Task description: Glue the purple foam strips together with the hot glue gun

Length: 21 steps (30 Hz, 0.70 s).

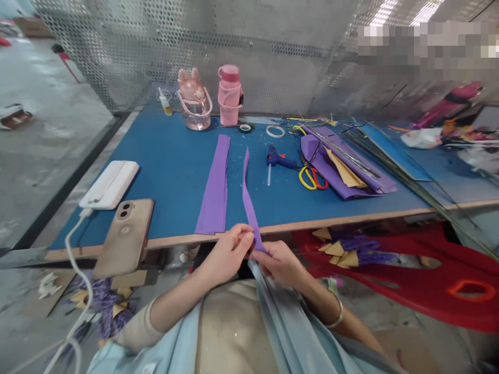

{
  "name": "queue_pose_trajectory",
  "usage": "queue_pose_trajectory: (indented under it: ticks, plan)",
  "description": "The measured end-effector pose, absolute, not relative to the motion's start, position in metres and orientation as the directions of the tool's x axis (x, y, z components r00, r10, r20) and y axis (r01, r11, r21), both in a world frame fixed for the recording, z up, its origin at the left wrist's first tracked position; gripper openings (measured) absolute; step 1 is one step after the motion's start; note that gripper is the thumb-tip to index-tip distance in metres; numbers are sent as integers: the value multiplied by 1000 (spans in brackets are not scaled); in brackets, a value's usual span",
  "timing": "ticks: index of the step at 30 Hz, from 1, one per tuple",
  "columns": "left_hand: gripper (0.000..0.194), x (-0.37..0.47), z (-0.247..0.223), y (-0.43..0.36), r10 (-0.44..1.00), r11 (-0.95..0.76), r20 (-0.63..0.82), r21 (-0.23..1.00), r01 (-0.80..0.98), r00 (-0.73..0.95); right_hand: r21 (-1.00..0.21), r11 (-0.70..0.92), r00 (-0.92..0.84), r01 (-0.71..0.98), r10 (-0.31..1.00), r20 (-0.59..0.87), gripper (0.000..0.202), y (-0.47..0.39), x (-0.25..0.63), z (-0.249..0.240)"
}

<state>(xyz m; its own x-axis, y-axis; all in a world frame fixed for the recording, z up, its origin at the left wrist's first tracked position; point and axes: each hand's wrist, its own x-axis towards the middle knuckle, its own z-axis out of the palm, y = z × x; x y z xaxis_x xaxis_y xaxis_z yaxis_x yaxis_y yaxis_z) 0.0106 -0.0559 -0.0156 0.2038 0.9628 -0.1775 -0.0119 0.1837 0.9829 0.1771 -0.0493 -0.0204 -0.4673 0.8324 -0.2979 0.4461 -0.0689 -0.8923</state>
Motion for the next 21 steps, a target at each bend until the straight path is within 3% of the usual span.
queue_pose_trajectory:
  ticks: [3,6,11,16,21]
  plan:
    - [41,17,-19,-56,935,344,-269,845,-409,231,-858,114,-544,500,813,-209,38,-56,177,-11]
    - [38,19,-15,-44,941,332,-298,708,-624,163,-815,282,-623,506,773,-119,38,-63,180,-15]
    - [19,10,-2,-25,956,281,-262,679,-678,135,-794,369,-670,484,739,-64,38,-66,189,-36]
    - [40,6,-5,-20,974,205,-219,723,-660,62,-810,297,-597,506,799,-80,43,-68,197,-57]
    - [57,7,-8,-19,980,144,-197,764,-629,-15,-743,362,-516,563,856,26,42,-71,197,-63]
